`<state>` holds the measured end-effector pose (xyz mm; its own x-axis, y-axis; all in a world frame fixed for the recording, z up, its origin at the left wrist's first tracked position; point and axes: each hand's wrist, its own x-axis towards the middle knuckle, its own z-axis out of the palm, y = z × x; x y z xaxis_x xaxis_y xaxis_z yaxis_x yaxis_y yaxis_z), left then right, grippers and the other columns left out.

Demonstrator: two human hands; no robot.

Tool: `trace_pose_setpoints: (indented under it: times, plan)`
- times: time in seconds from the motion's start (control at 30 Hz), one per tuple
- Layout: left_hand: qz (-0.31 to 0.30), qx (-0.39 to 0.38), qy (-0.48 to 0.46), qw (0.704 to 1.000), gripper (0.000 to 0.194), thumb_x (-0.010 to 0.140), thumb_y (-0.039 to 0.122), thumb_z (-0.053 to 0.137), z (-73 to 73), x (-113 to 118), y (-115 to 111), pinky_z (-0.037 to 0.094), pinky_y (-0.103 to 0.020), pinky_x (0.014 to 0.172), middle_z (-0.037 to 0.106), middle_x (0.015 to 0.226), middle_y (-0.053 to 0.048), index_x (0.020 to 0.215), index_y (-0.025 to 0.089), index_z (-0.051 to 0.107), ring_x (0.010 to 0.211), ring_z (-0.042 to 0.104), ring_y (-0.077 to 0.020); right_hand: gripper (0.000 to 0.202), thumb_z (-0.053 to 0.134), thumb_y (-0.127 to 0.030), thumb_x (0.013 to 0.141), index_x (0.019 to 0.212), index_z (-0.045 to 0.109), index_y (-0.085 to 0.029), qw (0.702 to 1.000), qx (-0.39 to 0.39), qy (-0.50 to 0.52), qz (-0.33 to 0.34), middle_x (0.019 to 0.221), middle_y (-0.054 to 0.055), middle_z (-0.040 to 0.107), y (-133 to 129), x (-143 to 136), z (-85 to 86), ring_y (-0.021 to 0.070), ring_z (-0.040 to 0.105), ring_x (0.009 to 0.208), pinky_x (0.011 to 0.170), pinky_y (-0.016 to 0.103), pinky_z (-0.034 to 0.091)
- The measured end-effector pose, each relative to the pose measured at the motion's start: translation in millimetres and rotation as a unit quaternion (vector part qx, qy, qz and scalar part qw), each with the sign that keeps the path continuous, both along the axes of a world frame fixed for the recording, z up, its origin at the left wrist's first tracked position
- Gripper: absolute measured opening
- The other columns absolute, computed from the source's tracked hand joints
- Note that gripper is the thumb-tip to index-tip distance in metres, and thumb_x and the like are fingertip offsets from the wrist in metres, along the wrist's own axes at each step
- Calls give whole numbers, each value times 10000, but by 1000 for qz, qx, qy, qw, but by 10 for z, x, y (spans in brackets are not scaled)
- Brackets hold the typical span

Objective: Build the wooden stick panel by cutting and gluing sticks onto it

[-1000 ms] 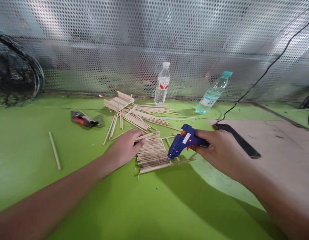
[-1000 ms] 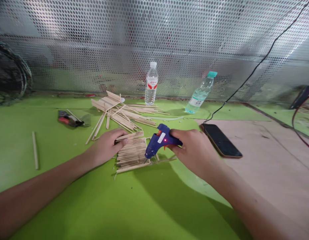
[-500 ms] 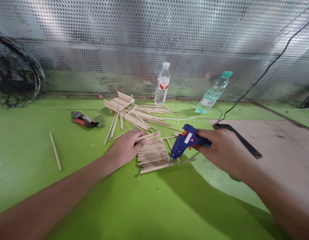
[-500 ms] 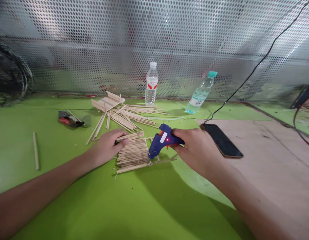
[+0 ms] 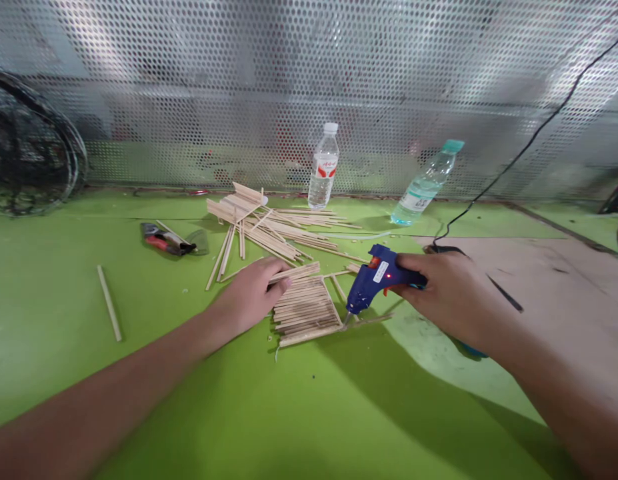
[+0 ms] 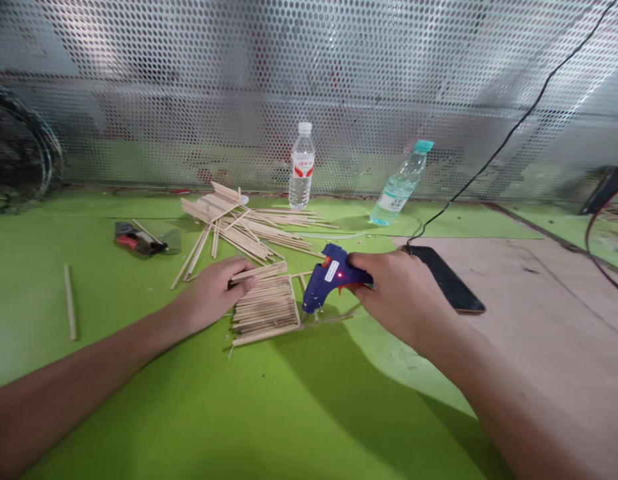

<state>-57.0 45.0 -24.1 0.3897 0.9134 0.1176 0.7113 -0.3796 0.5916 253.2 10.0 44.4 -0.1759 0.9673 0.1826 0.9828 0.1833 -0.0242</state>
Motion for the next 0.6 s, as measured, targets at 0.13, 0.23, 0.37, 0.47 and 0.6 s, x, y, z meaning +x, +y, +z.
trace_pose_setpoints:
  times: [0.13, 0.23, 0.37, 0.47, 0.6]
  plan:
    - [5, -18, -12, 1000, 223, 1018, 311, 549, -4, 6, -6, 585, -393, 825, 729, 1132, -71, 1144, 207, 701, 943, 693, -209, 83, 680, -335, 797, 821, 682, -255, 999, 25, 11, -24, 664, 23, 665, 45, 116, 18, 226, 570, 599, 565, 309, 323]
    - [5, -37, -38, 999, 210, 1014, 329, 550, -32, -2, 0, 578, -387, 758, 721, 1077, -72, 1098, 210, 701, 854, 673, -200, 172, 668, -415, 842, 795, 624, -256, 998, 36, 19, -43, 673, 34, 659, 72, 155, 58, 227, 570, 594, 561, 318, 333]
    - [4, -40, -77, 996, 169, 998, 300, 575, -79, -14, 18, 574, -412, 810, 720, 1054, -69, 1077, 224, 704, 871, 671, -208, 445, 738, -657, 756, 870, 553, -269, 988, 68, 70, -119, 681, 29, 638, 114, 273, 123, 259, 578, 591, 524, 331, 368]
    - [12, -36, -110, 993, 138, 989, 281, 592, -91, -6, 22, 576, -412, 810, 719, 1044, -68, 1041, 239, 712, 883, 673, -213, 499, 759, -652, 757, 1010, 566, -268, 968, 89, 174, -156, 870, 50, 684, 261, 438, 182, 303, 642, 781, 629, 375, 467]
    - [23, -41, -154, 987, 143, 998, 276, 569, -57, 8, 6, 580, -378, 722, 720, 986, -68, 1026, 241, 705, 810, 668, -204, 374, 668, -450, 939, 1173, 611, -164, 967, 42, 196, -160, 1067, 109, 688, 786, 483, 250, 277, 664, 942, 777, 418, 548]
